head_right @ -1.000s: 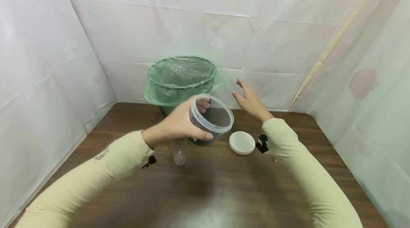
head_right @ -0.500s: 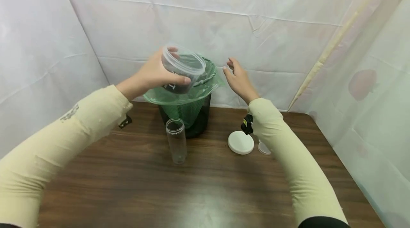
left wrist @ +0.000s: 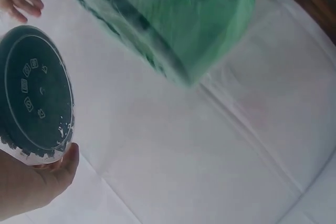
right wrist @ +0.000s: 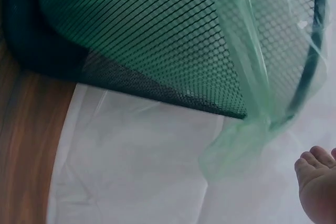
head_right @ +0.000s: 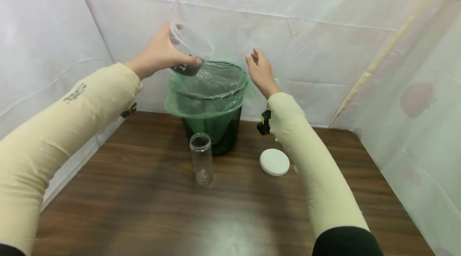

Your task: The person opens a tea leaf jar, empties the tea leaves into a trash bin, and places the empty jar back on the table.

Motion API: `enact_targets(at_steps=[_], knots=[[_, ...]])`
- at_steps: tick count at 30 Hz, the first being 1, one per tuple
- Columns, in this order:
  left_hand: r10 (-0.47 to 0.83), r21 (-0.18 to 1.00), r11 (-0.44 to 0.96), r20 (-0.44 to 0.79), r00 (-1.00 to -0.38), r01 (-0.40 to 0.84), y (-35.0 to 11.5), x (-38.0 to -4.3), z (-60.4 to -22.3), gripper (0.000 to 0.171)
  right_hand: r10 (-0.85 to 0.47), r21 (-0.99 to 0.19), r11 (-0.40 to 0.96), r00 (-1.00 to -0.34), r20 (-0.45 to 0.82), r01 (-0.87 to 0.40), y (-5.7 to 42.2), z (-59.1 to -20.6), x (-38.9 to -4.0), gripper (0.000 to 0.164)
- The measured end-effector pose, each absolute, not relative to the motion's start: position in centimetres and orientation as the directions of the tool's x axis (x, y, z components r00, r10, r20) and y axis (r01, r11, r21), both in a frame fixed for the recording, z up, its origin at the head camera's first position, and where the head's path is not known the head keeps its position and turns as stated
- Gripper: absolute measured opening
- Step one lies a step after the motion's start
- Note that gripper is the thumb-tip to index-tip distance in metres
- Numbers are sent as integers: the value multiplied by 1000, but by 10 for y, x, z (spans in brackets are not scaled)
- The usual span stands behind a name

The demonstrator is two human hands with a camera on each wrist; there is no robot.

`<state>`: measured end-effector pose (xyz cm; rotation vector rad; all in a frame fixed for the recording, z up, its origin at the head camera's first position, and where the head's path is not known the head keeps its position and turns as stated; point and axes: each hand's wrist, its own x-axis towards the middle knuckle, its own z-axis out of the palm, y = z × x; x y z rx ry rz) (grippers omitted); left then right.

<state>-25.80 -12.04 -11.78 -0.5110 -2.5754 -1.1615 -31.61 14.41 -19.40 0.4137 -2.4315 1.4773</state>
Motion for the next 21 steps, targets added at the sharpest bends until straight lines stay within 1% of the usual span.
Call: enact_targets(at_steps=[7,13,16,21], knots=[[201,597,687,392,-898,415,-123,-269,-113,103,-81,-885,354,-952,294,-303,136,-195,-322,66],[271,538,710,386,-882,454,-123,-274,-117,105,-28,-896,363,-964,264,-255,123,-207,-322,55],[308,496,728,380,-872,473,-123,-276,-120,106,2,-912,353,-974,226,-211,119,-213,-319,50],[348,412,760,395,-850,503,-126,-278,-122,109,24,-947,287,-987,157,-144,115,-216,-313,59]])
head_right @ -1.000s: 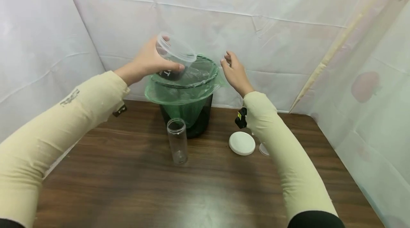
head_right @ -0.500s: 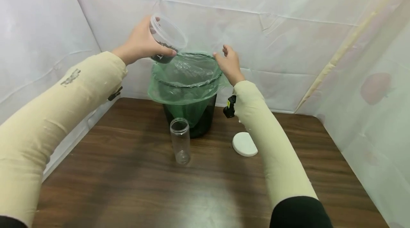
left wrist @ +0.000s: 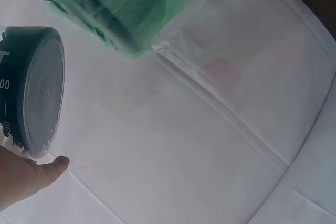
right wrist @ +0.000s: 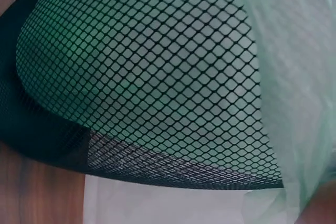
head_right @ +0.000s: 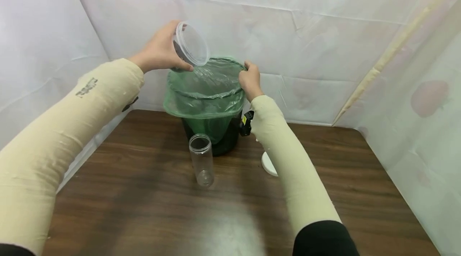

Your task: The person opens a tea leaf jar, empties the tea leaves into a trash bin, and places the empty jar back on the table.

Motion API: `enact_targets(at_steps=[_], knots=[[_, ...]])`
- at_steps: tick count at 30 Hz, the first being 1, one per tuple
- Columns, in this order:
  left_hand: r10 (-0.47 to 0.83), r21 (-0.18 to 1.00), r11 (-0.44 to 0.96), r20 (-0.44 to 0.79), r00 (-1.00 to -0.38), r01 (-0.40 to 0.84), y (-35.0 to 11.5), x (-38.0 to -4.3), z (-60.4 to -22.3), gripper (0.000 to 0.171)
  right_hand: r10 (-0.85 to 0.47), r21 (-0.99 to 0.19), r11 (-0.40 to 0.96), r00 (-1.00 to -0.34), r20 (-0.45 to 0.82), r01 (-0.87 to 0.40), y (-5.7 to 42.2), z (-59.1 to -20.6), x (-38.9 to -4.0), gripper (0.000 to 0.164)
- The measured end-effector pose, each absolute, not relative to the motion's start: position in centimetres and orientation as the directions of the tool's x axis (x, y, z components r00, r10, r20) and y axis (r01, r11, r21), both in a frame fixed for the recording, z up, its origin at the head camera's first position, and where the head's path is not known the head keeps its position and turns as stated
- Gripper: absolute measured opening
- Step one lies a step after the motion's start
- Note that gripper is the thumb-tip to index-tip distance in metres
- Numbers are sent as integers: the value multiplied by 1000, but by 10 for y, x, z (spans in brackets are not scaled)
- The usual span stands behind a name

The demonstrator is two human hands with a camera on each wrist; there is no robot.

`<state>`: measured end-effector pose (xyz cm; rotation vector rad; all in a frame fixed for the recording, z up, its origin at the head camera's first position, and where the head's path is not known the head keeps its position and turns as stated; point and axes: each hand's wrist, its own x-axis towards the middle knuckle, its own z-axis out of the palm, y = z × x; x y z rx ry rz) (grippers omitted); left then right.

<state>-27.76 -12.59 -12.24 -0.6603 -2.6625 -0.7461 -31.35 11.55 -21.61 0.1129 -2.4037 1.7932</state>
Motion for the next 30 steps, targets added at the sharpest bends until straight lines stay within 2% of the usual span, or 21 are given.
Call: enact_targets(at_steps=[4,11,25,30], knots=[[375,328,790,411,-831,518,-126,-280,-125,111,21,-952,282,-992,127,-116,112,-212,-311,58],[421,155,857,340,-841,491,-125,-283,-133,116,32,-958,277,-995,92,-80,108,-211,-307,57],[485,7,858,318,-815,514,-131,-285,-139,117,50,-952,292,-992,112,-93,96,-212,-310,55],[516,-56,846,337,-787,531,-133,-284,-143,114,52,-953,291,-993,102,-83,95,-212,-310,55]])
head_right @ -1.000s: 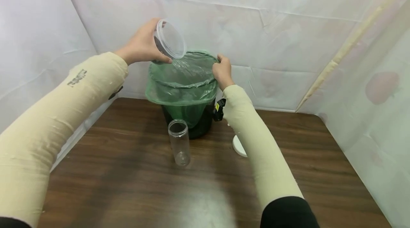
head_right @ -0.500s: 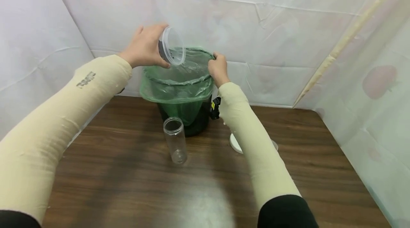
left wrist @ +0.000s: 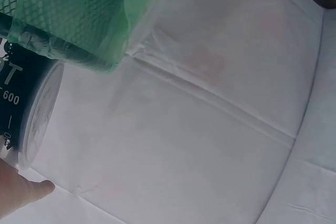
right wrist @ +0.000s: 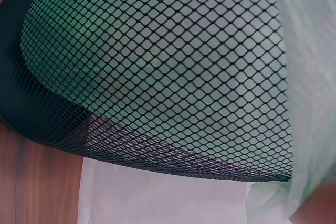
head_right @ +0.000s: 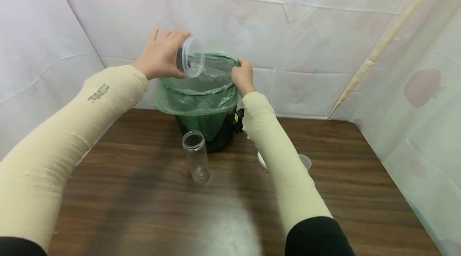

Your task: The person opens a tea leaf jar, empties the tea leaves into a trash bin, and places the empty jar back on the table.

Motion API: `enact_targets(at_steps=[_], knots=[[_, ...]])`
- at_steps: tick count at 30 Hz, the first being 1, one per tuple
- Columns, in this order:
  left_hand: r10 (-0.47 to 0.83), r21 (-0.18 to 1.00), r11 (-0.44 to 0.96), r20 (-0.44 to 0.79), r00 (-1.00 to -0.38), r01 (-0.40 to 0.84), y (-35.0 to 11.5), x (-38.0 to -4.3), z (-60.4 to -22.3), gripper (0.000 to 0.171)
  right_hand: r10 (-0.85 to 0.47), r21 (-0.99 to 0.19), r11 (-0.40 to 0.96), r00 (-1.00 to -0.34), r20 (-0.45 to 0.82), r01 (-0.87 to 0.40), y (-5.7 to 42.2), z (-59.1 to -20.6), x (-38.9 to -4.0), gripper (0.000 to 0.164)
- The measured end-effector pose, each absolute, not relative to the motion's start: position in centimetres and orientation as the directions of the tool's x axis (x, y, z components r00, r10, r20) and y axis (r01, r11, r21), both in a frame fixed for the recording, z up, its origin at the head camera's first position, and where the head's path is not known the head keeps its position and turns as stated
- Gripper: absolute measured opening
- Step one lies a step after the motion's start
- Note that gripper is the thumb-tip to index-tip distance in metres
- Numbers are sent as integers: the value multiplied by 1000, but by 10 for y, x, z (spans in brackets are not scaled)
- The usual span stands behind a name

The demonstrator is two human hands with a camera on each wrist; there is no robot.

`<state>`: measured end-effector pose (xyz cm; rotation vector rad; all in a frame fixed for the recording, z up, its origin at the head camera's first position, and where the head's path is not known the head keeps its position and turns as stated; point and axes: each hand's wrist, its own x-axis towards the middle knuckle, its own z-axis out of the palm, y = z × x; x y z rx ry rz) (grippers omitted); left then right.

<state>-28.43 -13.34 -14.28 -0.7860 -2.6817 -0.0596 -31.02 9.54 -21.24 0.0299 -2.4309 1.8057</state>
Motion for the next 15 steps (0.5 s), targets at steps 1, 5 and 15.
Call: enact_targets(at_steps=[1,5,15], knots=[[522,-65,843,344,-781,535,-134,-284,-144,113,52,-954,289,-994,99,-80,95,-213,-310,54],[538,-99,834,365,-760,542,-137,-285,-146,112,50,-956,282,-994,94,-76,95,-213,-310,55],[559,-160,825,375,-739,542,-139,-287,-148,111,50,-957,276,-993,108,-90,96,-215,-311,54]])
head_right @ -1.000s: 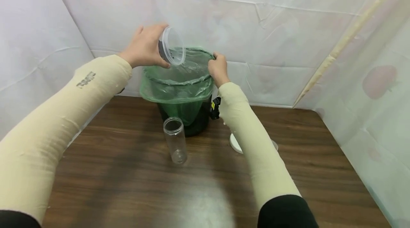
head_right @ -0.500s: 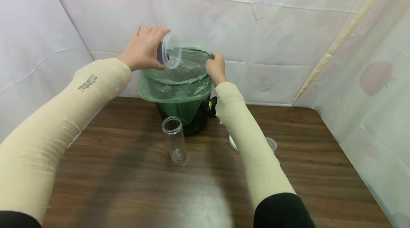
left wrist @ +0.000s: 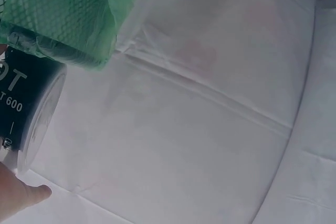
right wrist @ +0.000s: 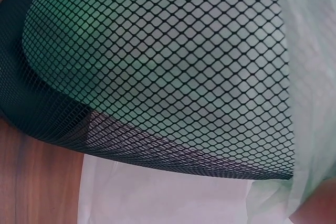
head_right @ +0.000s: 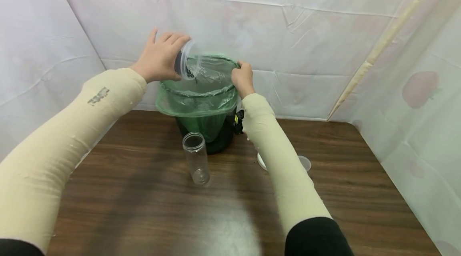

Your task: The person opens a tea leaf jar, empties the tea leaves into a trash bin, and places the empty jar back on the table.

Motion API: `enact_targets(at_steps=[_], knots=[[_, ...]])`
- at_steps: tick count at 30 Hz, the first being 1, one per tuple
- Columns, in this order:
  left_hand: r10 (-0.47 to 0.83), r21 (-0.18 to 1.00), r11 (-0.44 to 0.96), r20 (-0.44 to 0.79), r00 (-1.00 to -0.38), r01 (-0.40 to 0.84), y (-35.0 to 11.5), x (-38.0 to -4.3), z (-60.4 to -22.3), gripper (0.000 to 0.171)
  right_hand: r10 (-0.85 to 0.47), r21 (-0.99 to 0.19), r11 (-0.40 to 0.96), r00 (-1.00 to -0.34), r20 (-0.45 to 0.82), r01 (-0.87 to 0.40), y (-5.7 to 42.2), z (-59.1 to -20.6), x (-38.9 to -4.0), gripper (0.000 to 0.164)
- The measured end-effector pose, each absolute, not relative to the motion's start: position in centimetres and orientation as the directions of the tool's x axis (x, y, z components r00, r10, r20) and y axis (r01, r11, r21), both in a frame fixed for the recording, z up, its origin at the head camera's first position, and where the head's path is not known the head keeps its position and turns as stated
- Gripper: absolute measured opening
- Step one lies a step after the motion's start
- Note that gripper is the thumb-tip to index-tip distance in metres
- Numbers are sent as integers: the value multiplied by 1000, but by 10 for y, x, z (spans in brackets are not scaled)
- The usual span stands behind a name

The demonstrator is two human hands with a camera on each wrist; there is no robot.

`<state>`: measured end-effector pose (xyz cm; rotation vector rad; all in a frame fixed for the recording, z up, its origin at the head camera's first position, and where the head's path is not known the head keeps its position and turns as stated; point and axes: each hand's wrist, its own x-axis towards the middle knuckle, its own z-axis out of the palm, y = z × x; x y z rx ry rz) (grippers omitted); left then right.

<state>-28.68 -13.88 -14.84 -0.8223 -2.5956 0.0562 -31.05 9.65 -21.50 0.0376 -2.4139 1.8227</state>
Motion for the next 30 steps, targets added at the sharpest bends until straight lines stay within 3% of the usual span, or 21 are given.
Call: enact_targets(at_steps=[7,23,30], knots=[[600,-241,799,381,-703,551,-140,-288,-150,107,56,-957,280,-993,100,-81,96,-216,-312,54],[615,-262,788,382,-689,558,-138,-289,-151,104,69,-955,284,-992,106,-82,99,-217,-315,54],[649,-311,761,391,-653,570,-138,-291,-153,102,59,-956,280,-992,113,-92,99,-218,-315,54]])
